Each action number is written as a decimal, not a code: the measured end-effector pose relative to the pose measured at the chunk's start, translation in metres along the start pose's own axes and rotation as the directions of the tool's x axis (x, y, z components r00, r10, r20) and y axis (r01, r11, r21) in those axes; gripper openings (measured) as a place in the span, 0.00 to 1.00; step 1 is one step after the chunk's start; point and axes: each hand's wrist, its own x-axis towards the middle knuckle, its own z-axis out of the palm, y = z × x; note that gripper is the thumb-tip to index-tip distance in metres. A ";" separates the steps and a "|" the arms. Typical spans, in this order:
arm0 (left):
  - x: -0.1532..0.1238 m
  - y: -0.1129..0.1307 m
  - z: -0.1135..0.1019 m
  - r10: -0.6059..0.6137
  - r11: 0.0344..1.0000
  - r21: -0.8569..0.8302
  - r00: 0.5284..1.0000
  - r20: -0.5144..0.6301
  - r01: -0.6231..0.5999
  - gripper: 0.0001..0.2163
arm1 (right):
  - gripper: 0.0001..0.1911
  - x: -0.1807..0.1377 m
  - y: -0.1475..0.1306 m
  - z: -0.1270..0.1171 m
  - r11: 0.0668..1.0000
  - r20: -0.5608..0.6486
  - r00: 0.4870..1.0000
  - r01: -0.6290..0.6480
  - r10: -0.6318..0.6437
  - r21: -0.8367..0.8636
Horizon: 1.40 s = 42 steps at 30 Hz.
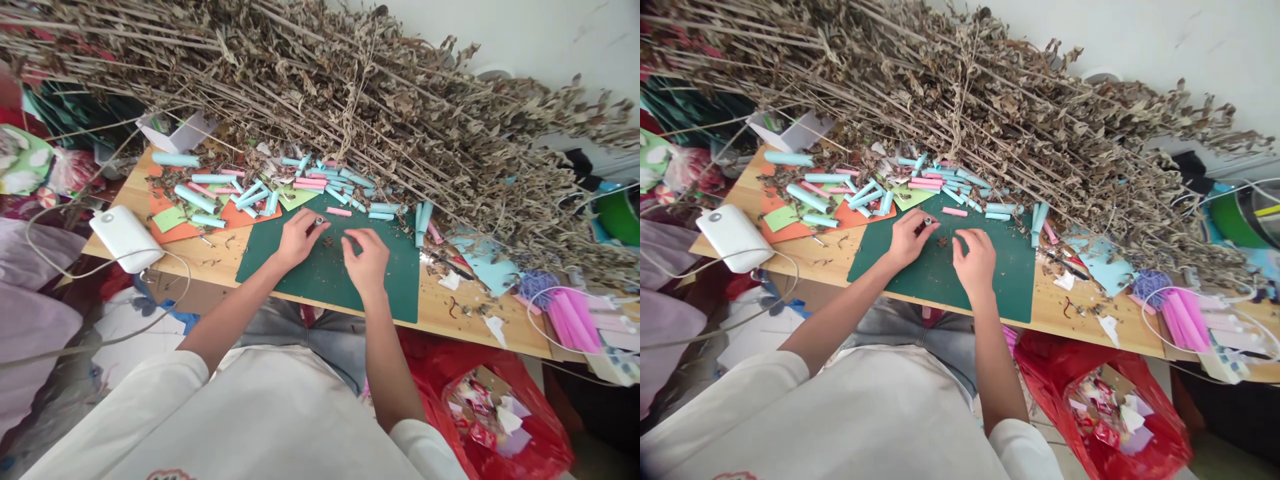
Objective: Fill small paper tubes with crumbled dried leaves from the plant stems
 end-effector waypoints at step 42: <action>0.002 0.002 0.000 0.074 0.997 -0.041 0.938 0.339 -0.064 0.09 | 0.15 0.004 0.009 0.019 0.427 0.341 0.788 -0.579 0.513 0.695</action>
